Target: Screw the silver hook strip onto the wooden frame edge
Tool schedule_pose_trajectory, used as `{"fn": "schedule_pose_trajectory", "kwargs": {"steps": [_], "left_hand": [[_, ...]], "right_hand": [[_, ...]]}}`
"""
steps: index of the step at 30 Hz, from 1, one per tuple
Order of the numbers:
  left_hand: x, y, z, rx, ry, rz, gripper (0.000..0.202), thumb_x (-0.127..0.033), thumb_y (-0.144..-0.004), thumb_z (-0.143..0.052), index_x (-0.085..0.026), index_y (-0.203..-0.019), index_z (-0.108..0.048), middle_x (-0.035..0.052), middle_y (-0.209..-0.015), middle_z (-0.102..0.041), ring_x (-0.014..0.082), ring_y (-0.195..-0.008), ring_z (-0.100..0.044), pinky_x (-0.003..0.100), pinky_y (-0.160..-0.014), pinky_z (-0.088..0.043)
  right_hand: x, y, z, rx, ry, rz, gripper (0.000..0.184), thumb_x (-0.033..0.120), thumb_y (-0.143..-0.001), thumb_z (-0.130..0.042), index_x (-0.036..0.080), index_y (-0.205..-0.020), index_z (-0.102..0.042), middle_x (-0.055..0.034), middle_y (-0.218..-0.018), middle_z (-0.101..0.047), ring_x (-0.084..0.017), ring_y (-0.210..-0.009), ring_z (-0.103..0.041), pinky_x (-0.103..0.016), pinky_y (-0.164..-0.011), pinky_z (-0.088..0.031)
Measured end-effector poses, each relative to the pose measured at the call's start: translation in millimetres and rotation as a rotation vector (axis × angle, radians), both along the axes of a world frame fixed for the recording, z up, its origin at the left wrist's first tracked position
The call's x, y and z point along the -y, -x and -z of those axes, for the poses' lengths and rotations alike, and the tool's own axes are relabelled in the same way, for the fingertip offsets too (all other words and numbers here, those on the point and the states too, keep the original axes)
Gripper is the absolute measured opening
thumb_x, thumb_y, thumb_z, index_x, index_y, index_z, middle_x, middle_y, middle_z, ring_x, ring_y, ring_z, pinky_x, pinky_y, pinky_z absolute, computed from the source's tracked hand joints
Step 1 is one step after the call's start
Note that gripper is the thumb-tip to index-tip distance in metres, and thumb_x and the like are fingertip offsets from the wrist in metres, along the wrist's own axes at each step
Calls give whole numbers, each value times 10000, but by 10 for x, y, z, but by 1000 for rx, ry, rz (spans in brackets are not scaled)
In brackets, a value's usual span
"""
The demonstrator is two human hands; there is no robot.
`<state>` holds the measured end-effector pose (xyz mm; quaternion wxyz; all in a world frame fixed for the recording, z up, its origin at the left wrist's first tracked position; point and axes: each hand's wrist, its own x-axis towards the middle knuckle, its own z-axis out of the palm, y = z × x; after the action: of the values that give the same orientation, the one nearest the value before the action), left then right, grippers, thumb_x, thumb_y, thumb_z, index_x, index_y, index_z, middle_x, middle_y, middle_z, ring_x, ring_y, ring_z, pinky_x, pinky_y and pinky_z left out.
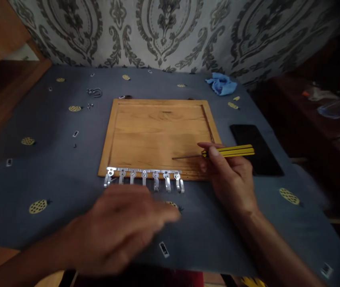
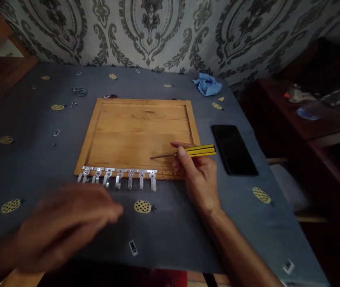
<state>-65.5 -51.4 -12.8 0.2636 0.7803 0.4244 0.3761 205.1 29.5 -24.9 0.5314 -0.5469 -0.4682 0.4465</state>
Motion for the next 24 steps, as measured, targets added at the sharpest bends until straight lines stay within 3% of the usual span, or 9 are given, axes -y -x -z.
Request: {"fn": "schedule_pose_trajectory", "kwargs": {"steps": [2,5,9,11,14,16,21,24], "left_hand": [[-199,36,-254,-61,-18,-12,248,-169,-900,-557,-275,-1109,-639,-21,-820,-717,122,-747,-674,240,-711,-542],[-415,132,-447,53,-11,-306,157,-178,-902,-568,-238,-1025,-644,-35,-765,-693,90,-679,-653,193,-643,-520],[-613,378,-306,293,44,-472,89,-240,-856,-622,-197,-930,-650,-31,-668,-667,99,-578,-616,211,-575,-515],[-692,507,-208,385,72,-518,104,-260,-845,-628,-190,-923,-637,-26,-660,-665,101,-568,-605,217,-570,-506],[-773,678,-144,418,65,-571,136,-299,-851,-606,-186,-927,-605,-22,-667,-654,103,-562,-591,224,-564,-495],[-807,780,-146,393,71,-610,179,-340,-859,-579,-185,-949,-578,-12,-694,-651,109,-581,-593,233,-575,-494],[-922,1015,-157,206,62,-650,208,-361,-868,-511,-186,-976,-543,20,-759,-663,146,-656,-620,260,-607,-491],[-1054,1135,-103,52,42,-672,168,-311,-847,-524,-191,-957,-569,32,-826,-664,171,-753,-620,280,-669,-468]], "right_hand": [[-24,23,-5,-28,8,36,305,430,-744,-762,278,-1003,-702,39,-610,-615,-112,-537,-576,-231,-511,-497],[-117,117,-18,-144,67,44,301,378,-668,-832,267,-905,-683,41,-655,-671,-119,-594,-657,-222,-578,-567],[-293,297,-8,-285,178,-156,271,407,-674,-827,201,-797,-701,-23,-796,-741,-187,-795,-735,-317,-815,-624],[-361,364,7,-351,193,-282,264,412,-699,-809,175,-758,-709,-64,-856,-757,-231,-922,-730,-374,-945,-578],[-410,384,19,-407,220,-371,216,362,-731,-788,158,-756,-721,-111,-941,-764,-268,-1044,-691,-407,-1019,-516],[-408,344,-1,-401,246,-355,227,353,-724,-787,157,-831,-747,-126,-1009,-756,-276,-1067,-678,-388,-1011,-514],[-300,172,-152,-252,229,-258,320,437,-627,-820,225,-863,-775,-141,-1041,-746,-293,-957,-719,-293,-809,-613],[-234,79,-183,-127,198,-90,320,489,-537,-839,270,-764,-783,-147,-946,-762,-283,-776,-748,-209,-621,-615]]}}
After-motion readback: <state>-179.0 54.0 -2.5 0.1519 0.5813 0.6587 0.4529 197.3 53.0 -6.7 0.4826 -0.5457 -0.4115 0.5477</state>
